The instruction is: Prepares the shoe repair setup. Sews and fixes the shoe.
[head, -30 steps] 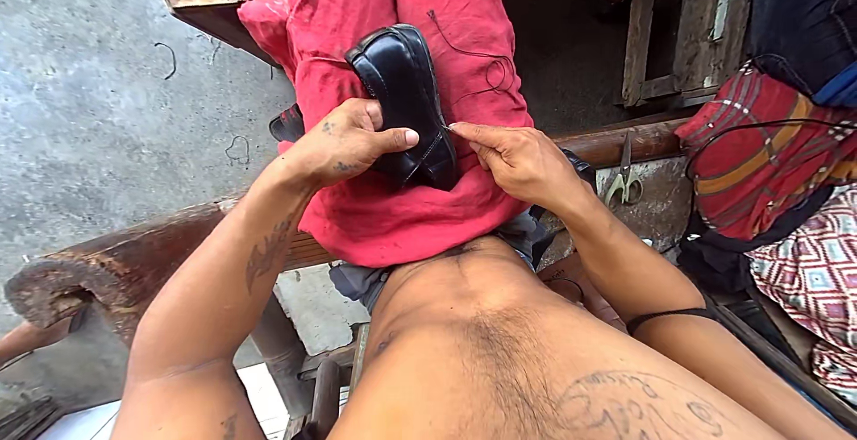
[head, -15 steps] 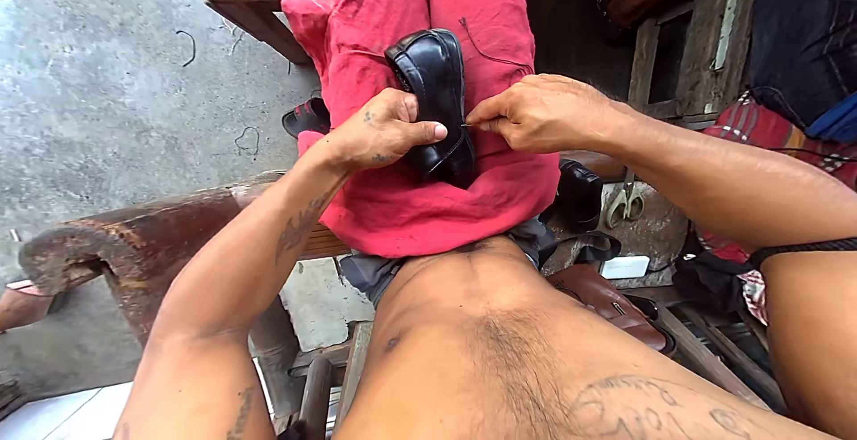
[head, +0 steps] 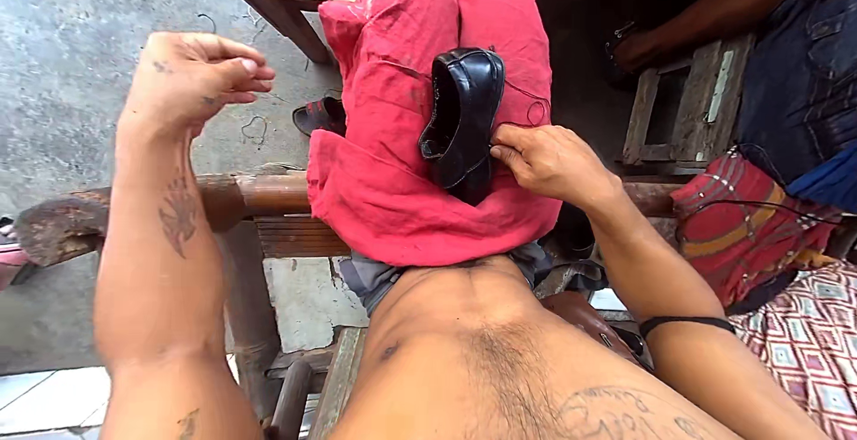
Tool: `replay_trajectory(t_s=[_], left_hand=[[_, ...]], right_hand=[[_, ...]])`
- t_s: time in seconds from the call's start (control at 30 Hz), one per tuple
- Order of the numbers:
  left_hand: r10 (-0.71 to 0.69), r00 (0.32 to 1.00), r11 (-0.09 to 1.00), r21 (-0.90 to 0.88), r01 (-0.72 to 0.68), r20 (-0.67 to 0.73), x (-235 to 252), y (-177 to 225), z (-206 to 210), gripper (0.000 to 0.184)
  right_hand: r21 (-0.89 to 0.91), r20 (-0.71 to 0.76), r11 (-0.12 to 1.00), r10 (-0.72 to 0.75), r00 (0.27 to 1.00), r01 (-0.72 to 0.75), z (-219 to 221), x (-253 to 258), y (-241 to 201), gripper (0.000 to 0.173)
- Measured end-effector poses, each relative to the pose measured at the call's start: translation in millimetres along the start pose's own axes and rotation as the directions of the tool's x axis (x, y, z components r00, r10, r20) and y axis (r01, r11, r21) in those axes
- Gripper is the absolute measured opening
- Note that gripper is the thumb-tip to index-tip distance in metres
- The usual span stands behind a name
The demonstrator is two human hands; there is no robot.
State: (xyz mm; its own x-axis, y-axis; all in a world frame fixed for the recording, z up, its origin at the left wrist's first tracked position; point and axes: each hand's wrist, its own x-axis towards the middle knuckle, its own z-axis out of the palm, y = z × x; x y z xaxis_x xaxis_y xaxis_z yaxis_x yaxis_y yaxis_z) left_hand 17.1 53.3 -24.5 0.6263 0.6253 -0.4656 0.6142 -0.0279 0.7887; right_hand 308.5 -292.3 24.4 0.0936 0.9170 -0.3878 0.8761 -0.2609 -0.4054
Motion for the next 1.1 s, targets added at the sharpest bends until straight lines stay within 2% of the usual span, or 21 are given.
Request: replay_trajectory(t_s=[0.03,0.07,0.13,0.17,0.23,0.27,0.33,0.4,0.47,0.57,0.6,0.67,0.7,0.73,0.77,0.8,0.83,0.87,0.9,0.97,1.1], left_hand=[[-0.047,0.998,0.990,0.134,0.053,-0.048,2,-5,-9,0.022],[-0.027,0.999,0.962,0.269,0.039,-0.045,2,4,-10,0.026],[0.128,0.991,0.865,0.484,-0.135,0.048,-9,40,13,0.035],[0.242,0.964,0.807,0.529,-0.263,0.109,-16,63,31,0.036],[0.445,0.857,0.686,0.516,-0.512,0.259,-28,101,75,0.031],[0.484,0.802,0.618,0.512,-0.597,0.350,-31,112,97,0.029],[0.508,0.703,0.474,0.520,-0.711,0.498,-28,120,136,0.022],[0.500,0.631,0.404,0.485,-0.776,0.593,-22,118,149,0.022],[0.568,0.562,0.416,0.379,-0.826,0.601,-19,116,133,0.022],[0.639,0.472,0.572,0.035,-0.819,0.608,-25,113,100,0.026],[0.652,0.438,0.648,-0.155,-0.746,0.619,-28,112,92,0.025],[0.695,0.352,0.716,-0.561,-0.414,0.627,-28,103,91,0.021],[0.688,0.356,0.721,-0.654,-0.230,0.633,-28,100,96,0.017],[0.646,0.406,0.735,-0.669,-0.105,0.646,-29,101,101,0.015],[0.558,0.500,0.787,-0.614,-0.065,0.662,-30,105,105,0.017],[0.444,0.609,0.872,-0.474,-0.124,0.657,-31,112,110,0.021],[0.350,0.709,0.936,-0.246,-0.250,0.612,-31,119,117,0.024],[0.302,0.758,0.925,0.013,-0.379,0.578,-30,124,126,0.025],[0.278,0.766,0.869,0.189,-0.458,0.579,-30,127,134,0.024],[0.252,0.759,0.810,0.299,-0.505,0.600,-30,129,148,0.018],[0.272,0.702,0.857,0.167,-0.488,0.658,-26,126,154,0.017]], right_hand=[[0.005,-0.018,1.000,0.004,1.000,-0.004,2,0,0,0.031],[0.006,-0.022,1.000,0.008,1.000,-0.007,2,2,1,0.032],[0.011,-0.005,1.000,0.018,1.000,-0.018,4,1,0,0.032],[0.008,-0.005,1.000,0.018,1.000,-0.018,3,1,0,0.033],[-0.006,-0.003,1.000,0.021,1.000,-0.021,1,2,-2,0.033],[-0.012,0.003,1.000,0.023,1.000,-0.023,0,2,-4,0.033],[-0.020,0.000,0.999,0.026,1.000,-0.026,-1,4,-6,0.032],[-0.025,-0.001,0.999,0.035,0.999,-0.035,0,1,-7,0.033],[-0.049,-0.036,0.998,0.040,0.999,-0.042,1,-4,-8,0.034],[-0.132,-0.166,0.987,0.065,0.984,-0.087,12,-14,-18,0.031],[-0.144,-0.211,0.985,0.062,0.976,-0.093,14,-14,-22,0.027],[-0.158,-0.265,0.983,0.046,0.963,-0.090,18,-13,-26,0.023],[-0.163,-0.284,0.983,0.035,0.958,-0.084,20,-12,-27,0.022],[-0.160,-0.301,0.984,0.025,0.953,-0.076,22,-11,-27,0.021],[-0.148,-0.316,0.987,0.017,0.949,-0.067,25,-10,-27,0.022],[-0.137,-0.338,0.989,0.010,0.941,-0.059,28,-11,-25,0.024],[-0.125,-0.366,0.991,0.004,0.930,-0.053,31,-11,-24,0.026],[-0.110,-0.394,0.993,-0.004,0.919,-0.043,32,-11,-24,0.028],[-0.100,-0.428,0.995,-0.017,0.904,-0.029,32,-11,-25,0.027],[-0.095,-0.472,0.995,-0.033,0.881,-0.014,33,-12,-25,0.025],[-0.074,-0.452,0.997,-0.011,0.892,-0.025,35,-13,-26,0.022]])
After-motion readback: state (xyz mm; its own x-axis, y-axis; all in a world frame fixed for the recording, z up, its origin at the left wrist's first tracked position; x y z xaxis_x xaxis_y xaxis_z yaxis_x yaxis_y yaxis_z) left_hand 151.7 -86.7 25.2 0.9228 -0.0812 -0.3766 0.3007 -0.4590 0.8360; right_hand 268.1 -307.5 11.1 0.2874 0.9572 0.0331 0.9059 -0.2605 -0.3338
